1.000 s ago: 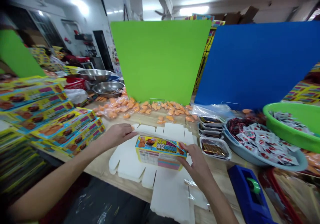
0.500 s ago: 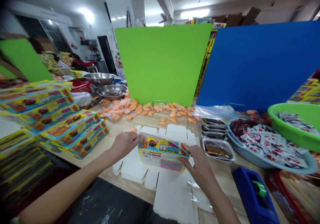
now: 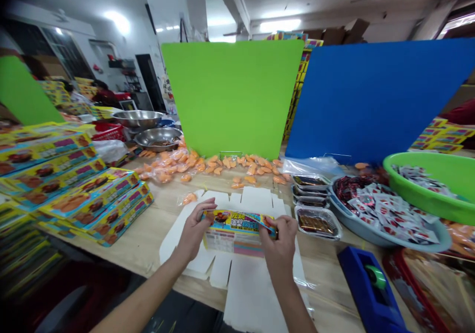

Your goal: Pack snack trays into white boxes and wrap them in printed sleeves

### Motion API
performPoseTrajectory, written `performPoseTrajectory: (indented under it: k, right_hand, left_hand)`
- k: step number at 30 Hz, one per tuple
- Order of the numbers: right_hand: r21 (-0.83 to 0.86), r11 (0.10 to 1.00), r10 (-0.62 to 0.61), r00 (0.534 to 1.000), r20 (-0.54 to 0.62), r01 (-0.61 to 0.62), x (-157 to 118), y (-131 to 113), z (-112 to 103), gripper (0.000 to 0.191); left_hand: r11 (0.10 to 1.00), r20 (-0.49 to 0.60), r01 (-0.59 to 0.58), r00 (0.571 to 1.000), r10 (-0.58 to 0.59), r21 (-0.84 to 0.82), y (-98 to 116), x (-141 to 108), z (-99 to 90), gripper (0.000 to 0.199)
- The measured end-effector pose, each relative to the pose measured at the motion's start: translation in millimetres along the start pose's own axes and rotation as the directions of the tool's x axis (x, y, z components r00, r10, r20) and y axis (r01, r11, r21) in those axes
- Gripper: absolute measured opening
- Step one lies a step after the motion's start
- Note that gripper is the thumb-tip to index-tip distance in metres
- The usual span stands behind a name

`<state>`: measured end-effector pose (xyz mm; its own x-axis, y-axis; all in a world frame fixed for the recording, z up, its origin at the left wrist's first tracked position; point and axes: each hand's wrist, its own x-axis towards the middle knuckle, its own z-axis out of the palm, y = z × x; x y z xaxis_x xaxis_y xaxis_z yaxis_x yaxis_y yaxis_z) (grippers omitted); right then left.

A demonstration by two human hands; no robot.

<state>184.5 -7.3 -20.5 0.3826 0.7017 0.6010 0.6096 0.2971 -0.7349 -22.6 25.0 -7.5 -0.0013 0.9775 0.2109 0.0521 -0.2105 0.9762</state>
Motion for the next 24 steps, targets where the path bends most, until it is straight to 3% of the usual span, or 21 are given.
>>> performPoseTrajectory:
  k: [4,7,10,12,14,16,19,22,24]
  right_hand:
    - [0.054,0.998,0.027,0.997,-0.076,-0.023,-4,2,7,0.011]
    - [0.063,0.998,0.018,0.999,-0.043,-0.015,-6,7,3,0.011]
    - [0.083,0.996,-0.041,0.998,0.043,0.037,-1,6,-4,0.016]
    - [0.128,0.991,-0.068,0.988,0.139,0.050,5,3,-7,0.032]
    - [0.189,0.982,-0.040,0.965,0.259,-0.010,10,1,-6,0.040]
    - [0.257,0.959,0.023,0.939,0.343,-0.118,12,-1,-3,0.033]
    - [0.322,0.928,0.068,0.934,0.350,-0.188,10,1,-1,0.027]
    - [0.216,0.976,-0.076,0.937,0.342,0.000,11,5,-9,0.029]
    - [0.095,0.976,-0.216,0.879,0.425,0.194,17,8,-20,0.030]
  left_hand:
    - [0.992,-0.109,-0.018,0.994,0.005,-0.124,-2,-5,10.0,0.015]
    - [0.986,-0.148,-0.027,0.989,0.003,-0.162,-4,-7,10.9,0.014]
    - [0.978,-0.142,0.000,0.989,-0.030,-0.208,-5,-6,11.0,0.010]
    - [0.972,-0.126,0.032,0.990,-0.063,-0.232,-5,-4,12.4,0.009]
    - [0.965,-0.132,0.049,0.988,-0.085,-0.256,-4,-3,15.2,0.013]
    - [0.962,-0.159,0.035,0.984,-0.080,-0.271,-4,-1,18.7,0.016]
    - [0.965,-0.188,-0.006,0.981,-0.045,-0.261,-5,-2,21.5,0.016]
    - [0.985,-0.131,-0.057,0.991,0.036,-0.161,-8,-5,13.7,0.010]
    - [0.987,-0.004,-0.162,0.987,0.162,-0.024,-10,-6,-0.4,0.013]
